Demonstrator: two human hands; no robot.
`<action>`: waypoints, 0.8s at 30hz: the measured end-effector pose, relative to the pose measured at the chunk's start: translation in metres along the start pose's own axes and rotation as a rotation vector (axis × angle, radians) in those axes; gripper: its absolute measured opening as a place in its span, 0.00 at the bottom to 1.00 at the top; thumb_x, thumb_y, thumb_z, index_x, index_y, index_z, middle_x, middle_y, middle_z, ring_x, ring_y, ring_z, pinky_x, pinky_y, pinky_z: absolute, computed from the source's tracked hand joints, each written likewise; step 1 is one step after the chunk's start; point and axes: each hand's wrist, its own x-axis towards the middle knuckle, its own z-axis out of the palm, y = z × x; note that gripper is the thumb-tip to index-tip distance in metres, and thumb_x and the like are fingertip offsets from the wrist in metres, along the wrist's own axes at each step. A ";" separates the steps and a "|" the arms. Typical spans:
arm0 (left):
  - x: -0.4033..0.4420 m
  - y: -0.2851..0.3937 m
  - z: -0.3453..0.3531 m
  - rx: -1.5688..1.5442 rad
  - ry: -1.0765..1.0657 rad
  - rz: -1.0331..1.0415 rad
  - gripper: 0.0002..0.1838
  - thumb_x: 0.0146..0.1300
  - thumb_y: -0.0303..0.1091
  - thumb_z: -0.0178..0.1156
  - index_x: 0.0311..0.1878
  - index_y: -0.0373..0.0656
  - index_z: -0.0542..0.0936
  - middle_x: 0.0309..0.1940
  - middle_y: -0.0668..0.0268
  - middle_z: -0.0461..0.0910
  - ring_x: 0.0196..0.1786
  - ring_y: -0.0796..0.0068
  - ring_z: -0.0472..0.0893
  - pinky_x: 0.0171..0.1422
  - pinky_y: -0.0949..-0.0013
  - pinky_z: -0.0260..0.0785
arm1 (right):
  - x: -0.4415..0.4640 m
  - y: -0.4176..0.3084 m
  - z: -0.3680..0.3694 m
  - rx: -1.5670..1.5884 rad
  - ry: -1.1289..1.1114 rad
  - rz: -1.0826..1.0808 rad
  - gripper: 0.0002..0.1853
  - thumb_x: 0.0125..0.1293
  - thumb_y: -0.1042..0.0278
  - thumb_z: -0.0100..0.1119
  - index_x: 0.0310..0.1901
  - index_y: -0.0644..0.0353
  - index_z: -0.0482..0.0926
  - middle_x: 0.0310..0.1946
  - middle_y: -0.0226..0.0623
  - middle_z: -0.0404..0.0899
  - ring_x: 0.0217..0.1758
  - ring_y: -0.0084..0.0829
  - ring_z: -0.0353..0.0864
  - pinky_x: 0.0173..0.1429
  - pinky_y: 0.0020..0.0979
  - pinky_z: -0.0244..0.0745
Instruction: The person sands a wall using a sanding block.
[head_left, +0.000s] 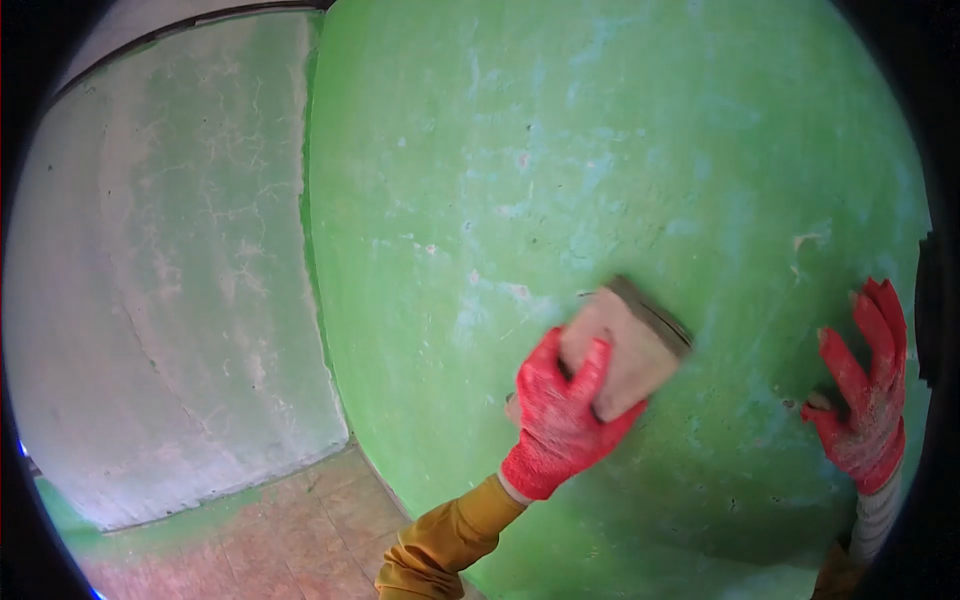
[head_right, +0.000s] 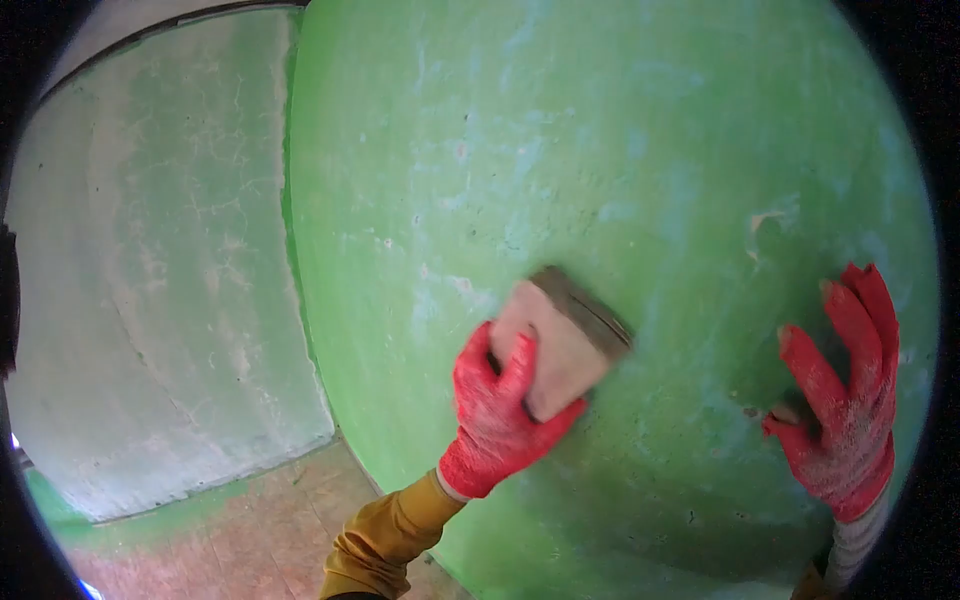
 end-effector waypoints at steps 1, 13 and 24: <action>0.000 -0.002 0.001 0.024 -0.006 0.066 0.56 0.49 0.47 0.77 0.78 0.42 0.57 0.59 0.39 0.68 0.57 0.40 0.72 0.64 0.50 0.65 | 0.000 0.000 0.001 -0.016 -0.005 -0.013 0.47 0.27 0.68 0.74 0.62 0.53 0.75 0.70 0.50 0.63 0.73 0.67 0.61 0.74 0.63 0.60; 0.020 -0.009 -0.018 0.074 0.022 -0.075 0.58 0.51 0.43 0.77 0.80 0.41 0.52 0.66 0.44 0.62 0.64 0.45 0.68 0.68 0.53 0.64 | 0.006 -0.006 -0.008 0.095 -0.132 0.044 0.47 0.24 0.70 0.73 0.60 0.52 0.76 0.69 0.50 0.64 0.72 0.68 0.62 0.73 0.66 0.60; 0.062 -0.090 -0.032 0.035 0.189 -0.490 0.52 0.56 0.41 0.74 0.79 0.40 0.55 0.63 0.41 0.64 0.62 0.46 0.69 0.67 0.55 0.64 | 0.011 -0.005 -0.008 0.004 -0.202 0.021 0.43 0.37 0.65 0.69 0.64 0.52 0.72 0.71 0.50 0.62 0.74 0.69 0.59 0.74 0.66 0.57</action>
